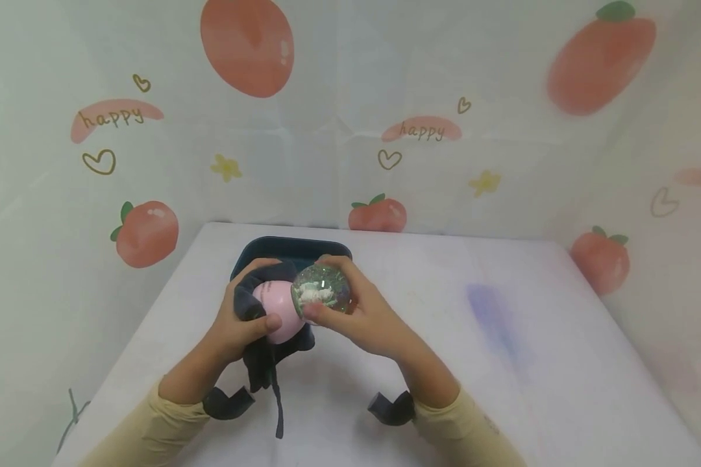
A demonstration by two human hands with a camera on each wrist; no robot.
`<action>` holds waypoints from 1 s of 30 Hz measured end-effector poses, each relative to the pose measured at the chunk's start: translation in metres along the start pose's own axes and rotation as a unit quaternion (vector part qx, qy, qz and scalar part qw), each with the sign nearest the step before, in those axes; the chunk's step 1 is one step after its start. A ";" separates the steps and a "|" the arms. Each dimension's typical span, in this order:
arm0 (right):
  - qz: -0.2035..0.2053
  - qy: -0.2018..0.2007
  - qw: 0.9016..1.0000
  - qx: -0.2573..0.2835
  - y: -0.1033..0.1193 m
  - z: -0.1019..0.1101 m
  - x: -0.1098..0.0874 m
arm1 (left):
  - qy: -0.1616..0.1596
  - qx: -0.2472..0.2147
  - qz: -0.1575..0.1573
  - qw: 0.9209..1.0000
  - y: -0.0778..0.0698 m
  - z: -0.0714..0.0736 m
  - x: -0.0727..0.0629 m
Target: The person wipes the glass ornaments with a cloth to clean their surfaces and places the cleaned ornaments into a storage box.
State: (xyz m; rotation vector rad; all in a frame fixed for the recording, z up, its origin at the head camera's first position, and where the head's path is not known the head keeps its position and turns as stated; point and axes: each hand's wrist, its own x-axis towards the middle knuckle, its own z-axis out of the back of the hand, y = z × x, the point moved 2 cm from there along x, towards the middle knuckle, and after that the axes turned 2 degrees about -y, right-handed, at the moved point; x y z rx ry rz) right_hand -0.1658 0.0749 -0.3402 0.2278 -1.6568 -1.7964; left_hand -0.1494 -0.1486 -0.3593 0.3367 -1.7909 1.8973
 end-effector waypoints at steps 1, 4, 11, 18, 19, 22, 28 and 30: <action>0.004 0.009 1.000 0.006 0.000 0.001 0.000 | 0.003 -0.004 -0.001 1.000 0.000 0.000 0.000; 0.030 0.033 0.999 0.003 0.000 0.002 -0.001 | 0.013 -0.025 0.002 1.000 -0.001 0.001 0.001; 0.108 0.068 0.990 -0.057 -0.005 0.008 -0.002 | 0.027 -0.054 0.027 0.998 0.000 0.002 0.003; 0.134 0.066 0.986 -0.071 -0.011 0.006 0.001 | 0.012 -0.004 0.006 1.000 -0.005 0.006 0.004; 0.131 0.064 0.987 -0.072 -0.012 0.005 0.002 | 0.006 0.004 0.000 1.000 -0.006 0.006 0.004; 0.117 0.053 0.990 -0.064 -0.013 0.006 0.005 | -0.009 0.021 -0.009 1.000 -0.009 0.008 0.004; 0.010 0.016 1.000 0.000 -0.015 0.008 0.007 | -0.032 0.022 -0.013 0.999 -0.011 0.009 0.002; -0.015 0.012 1.000 0.011 -0.014 0.007 0.007 | -0.033 0.023 -0.013 0.999 -0.011 0.009 0.002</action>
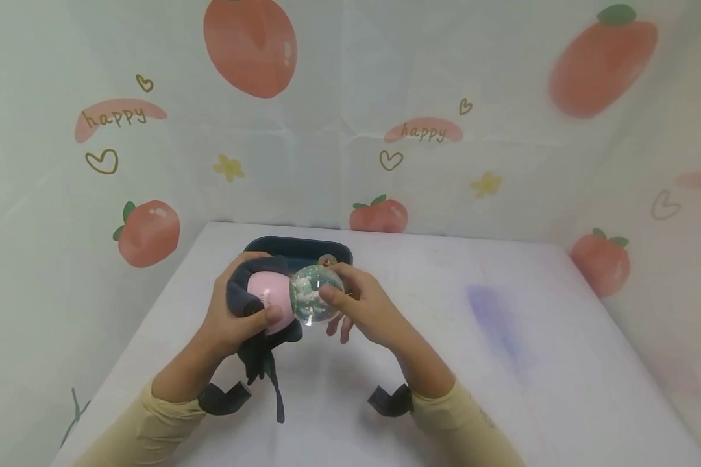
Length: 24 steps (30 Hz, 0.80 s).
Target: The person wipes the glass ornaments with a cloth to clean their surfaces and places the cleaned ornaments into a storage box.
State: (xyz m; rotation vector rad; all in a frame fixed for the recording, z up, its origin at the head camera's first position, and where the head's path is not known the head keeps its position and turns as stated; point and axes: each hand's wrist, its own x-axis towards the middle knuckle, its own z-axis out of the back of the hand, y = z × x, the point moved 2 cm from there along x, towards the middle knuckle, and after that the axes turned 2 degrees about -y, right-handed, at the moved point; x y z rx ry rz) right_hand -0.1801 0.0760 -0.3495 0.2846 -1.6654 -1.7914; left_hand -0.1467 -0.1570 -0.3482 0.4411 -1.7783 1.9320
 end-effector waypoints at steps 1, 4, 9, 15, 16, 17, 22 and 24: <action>-0.007 -0.003 1.000 0.001 0.001 -0.001 0.000 | 0.001 0.002 0.000 1.000 0.000 0.000 0.000; -0.015 -0.017 1.000 -0.009 0.002 -0.004 0.001 | 0.008 0.009 -0.004 1.000 -0.001 -0.001 -0.001; -0.015 -0.029 0.999 -0.014 0.001 -0.008 0.001 | 0.013 0.028 -0.007 0.999 -0.003 0.001 -0.002; 0.012 -0.010 1.000 -0.006 -0.001 -0.009 0.000 | 0.024 0.037 0.004 0.999 -0.002 0.003 -0.001; 0.017 -0.010 1.000 -0.007 -0.001 -0.009 0.000 | 0.026 0.039 0.005 0.999 -0.002 0.003 -0.001; 0.022 -0.009 1.000 -0.008 -0.001 -0.009 0.000 | 0.028 0.040 0.006 0.999 -0.003 0.003 0.000; 0.064 -0.011 0.998 -0.021 -0.002 -0.008 0.000 | 0.033 0.047 0.002 0.998 -0.002 0.004 0.000; 0.089 -0.012 0.995 -0.033 -0.002 -0.008 -0.001 | 0.038 0.033 0.006 0.999 -0.001 0.004 0.001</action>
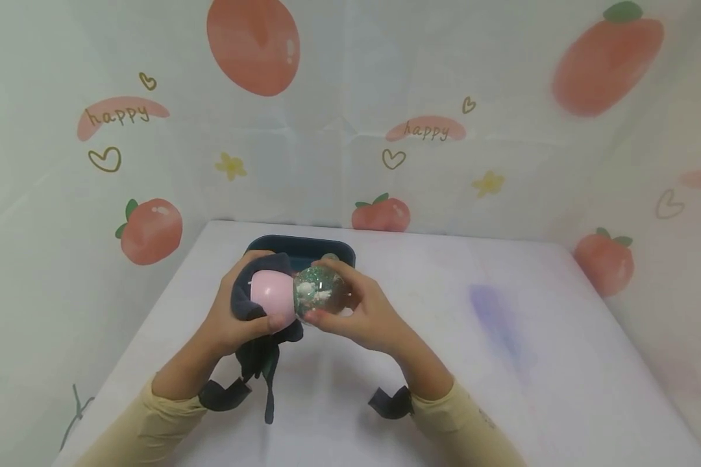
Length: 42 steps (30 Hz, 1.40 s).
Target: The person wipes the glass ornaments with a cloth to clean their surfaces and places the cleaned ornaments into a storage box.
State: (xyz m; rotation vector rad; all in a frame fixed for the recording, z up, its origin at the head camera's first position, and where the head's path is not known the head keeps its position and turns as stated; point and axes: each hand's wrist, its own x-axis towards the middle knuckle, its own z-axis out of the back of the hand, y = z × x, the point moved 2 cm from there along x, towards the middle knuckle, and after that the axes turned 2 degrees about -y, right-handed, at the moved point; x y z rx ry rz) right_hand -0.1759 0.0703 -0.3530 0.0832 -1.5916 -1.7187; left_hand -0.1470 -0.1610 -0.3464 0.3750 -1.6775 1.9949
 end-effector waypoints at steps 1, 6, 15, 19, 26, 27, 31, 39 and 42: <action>0.013 -0.001 1.000 -0.009 0.000 0.000 0.000 | 0.004 -0.008 0.002 1.000 0.001 0.000 0.000; 0.076 -0.007 0.995 -0.056 0.000 0.000 -0.002 | 0.010 -0.036 0.006 0.999 0.004 0.001 0.002; 0.211 -0.049 0.951 -0.221 0.007 0.001 -0.002 | 0.012 -0.074 -0.009 0.997 0.008 0.000 0.004; 0.214 -0.047 0.951 -0.218 0.010 0.003 -0.001 | 0.002 -0.064 -0.022 0.998 0.006 -0.002 0.004; 0.058 0.007 0.995 -0.079 0.003 0.006 -0.001 | -0.038 -0.036 -0.044 0.998 0.001 -0.005 0.001; 0.031 0.020 0.998 -0.045 0.001 0.006 -0.001 | -0.042 -0.035 -0.045 0.997 0.001 -0.005 0.001; -0.046 0.038 0.997 0.056 -0.003 0.003 0.001 | -0.049 -0.028 -0.039 0.998 0.000 -0.003 -0.001; -0.037 0.013 0.996 0.086 -0.003 -0.002 0.004 | -0.032 -0.051 -0.016 0.998 -0.001 -0.001 -0.001; 0.012 0.015 0.997 0.073 -0.003 -0.003 0.003 | -0.030 -0.061 -0.011 0.998 0.001 0.000 0.000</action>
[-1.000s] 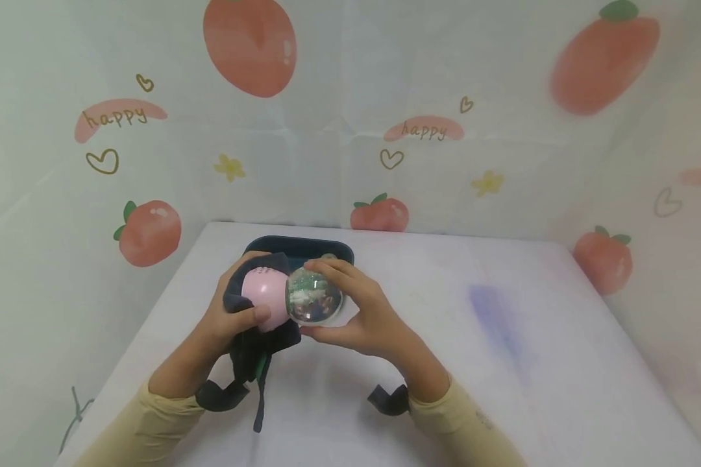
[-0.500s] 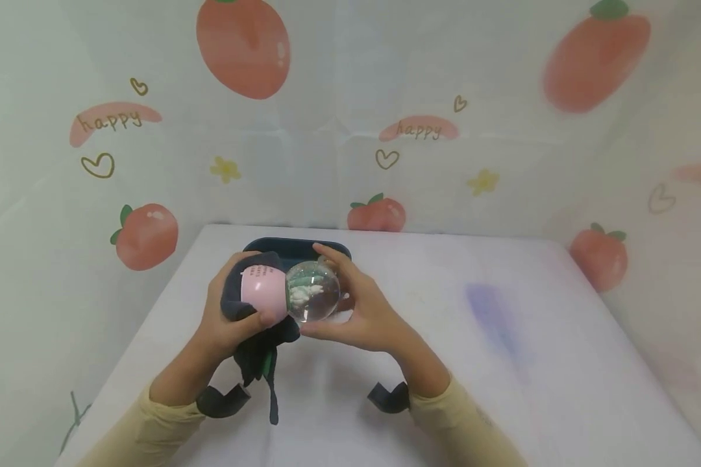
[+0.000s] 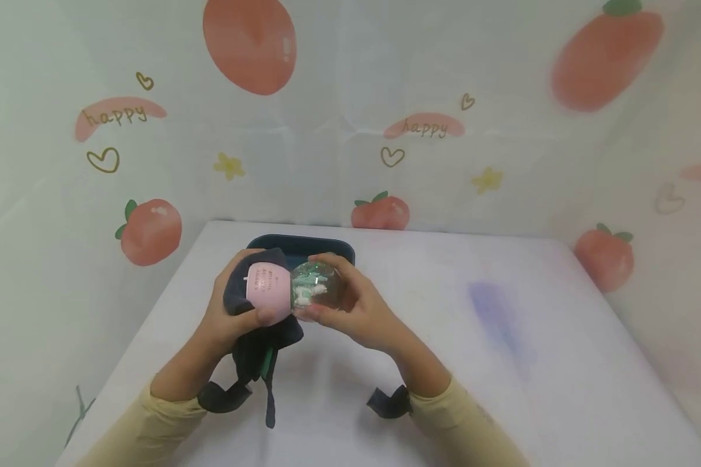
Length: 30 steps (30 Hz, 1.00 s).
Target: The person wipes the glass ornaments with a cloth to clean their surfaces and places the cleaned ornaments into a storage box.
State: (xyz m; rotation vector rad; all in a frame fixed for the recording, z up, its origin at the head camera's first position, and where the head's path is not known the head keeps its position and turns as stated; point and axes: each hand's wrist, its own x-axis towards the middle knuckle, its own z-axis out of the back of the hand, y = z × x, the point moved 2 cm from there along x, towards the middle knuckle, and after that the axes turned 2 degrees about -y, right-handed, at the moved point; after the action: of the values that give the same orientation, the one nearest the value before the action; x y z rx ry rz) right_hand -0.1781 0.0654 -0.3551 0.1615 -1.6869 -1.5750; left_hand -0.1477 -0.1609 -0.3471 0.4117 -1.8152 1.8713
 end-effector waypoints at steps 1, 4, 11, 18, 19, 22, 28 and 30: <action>0.016 -0.001 1.000 -0.010 0.000 0.000 -0.001 | 0.002 0.001 0.003 1.000 0.000 0.000 0.000; 0.068 -0.003 0.997 -0.049 0.000 0.001 -0.002 | 0.007 0.012 0.011 1.000 0.001 -0.001 0.001; 0.188 -0.008 0.971 -0.147 0.004 0.003 -0.002 | 0.019 0.024 0.018 0.999 0.001 -0.001 0.002; 0.158 0.004 0.982 -0.105 0.003 0.003 -0.001 | 0.007 -0.002 0.009 1.000 0.001 -0.002 0.001; 0.141 0.005 0.986 -0.091 0.002 0.004 -0.001 | 0.004 -0.002 0.008 1.000 0.001 -0.002 0.000; 0.065 0.005 0.997 -0.040 -0.001 0.005 0.000 | -0.008 0.005 0.001 1.000 0.001 -0.003 0.000; -0.091 -0.009 0.995 0.040 -0.004 0.005 -0.001 | -0.021 0.014 0.001 1.000 0.002 -0.004 0.000; -0.104 -0.013 0.993 0.049 -0.004 0.005 0.000 | -0.020 0.018 0.003 1.000 0.003 -0.004 0.000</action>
State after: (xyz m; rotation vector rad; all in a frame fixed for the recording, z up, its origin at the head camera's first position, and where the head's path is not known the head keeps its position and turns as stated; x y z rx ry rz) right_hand -0.1827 0.0688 -0.3580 0.3801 -1.8161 -1.6519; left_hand -0.1485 -0.1567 -0.3496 0.4593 -1.8136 1.9143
